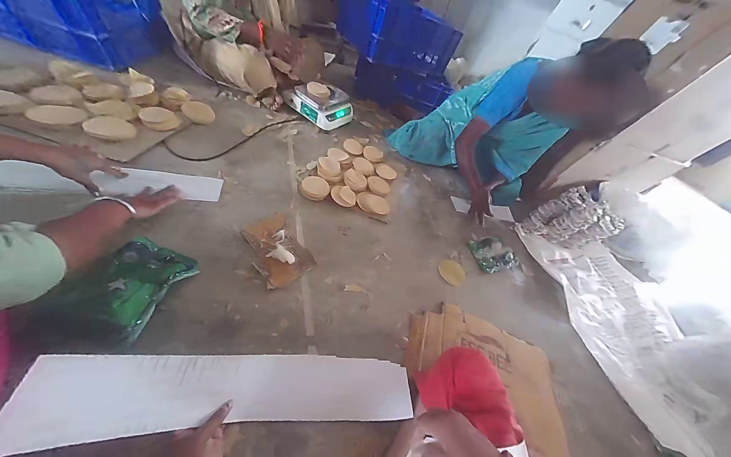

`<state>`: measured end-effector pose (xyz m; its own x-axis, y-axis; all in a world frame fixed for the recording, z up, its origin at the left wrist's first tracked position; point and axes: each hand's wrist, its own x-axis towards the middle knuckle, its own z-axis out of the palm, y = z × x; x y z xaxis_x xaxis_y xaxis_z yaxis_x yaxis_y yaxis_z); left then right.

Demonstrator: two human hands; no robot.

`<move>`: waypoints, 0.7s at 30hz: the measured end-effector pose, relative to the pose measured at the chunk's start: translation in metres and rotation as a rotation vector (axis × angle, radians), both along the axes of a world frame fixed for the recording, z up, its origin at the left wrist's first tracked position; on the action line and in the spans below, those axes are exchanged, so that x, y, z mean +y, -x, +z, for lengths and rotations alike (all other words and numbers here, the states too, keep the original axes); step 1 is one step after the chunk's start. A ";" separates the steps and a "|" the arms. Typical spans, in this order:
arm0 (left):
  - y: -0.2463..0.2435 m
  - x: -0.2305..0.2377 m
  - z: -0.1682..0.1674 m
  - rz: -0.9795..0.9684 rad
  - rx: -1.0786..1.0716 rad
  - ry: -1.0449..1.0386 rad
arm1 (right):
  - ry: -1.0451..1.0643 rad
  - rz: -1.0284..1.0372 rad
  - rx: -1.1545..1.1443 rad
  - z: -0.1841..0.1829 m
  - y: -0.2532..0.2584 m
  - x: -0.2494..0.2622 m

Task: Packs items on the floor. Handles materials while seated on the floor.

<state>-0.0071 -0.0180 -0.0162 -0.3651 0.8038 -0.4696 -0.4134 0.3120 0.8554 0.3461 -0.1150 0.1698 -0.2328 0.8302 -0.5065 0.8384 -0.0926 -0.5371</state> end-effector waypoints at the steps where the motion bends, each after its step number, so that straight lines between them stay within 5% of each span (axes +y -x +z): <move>1: 0.000 0.000 0.000 0.013 -0.002 0.004 | -0.026 0.007 0.043 0.000 0.001 0.005; 13: -0.004 0.000 0.015 0.010 -0.018 0.054 | 0.206 -0.155 0.059 -0.016 0.014 0.089; 21: -0.001 0.004 0.014 0.025 -0.084 0.063 | -0.104 0.055 0.203 -0.074 0.106 0.146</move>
<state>-0.0064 -0.0144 -0.0018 -0.3424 0.7625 -0.5490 -0.4910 0.3530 0.7964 0.2399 0.0305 0.0962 -0.3673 0.8588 -0.3571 0.7145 0.0148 -0.6994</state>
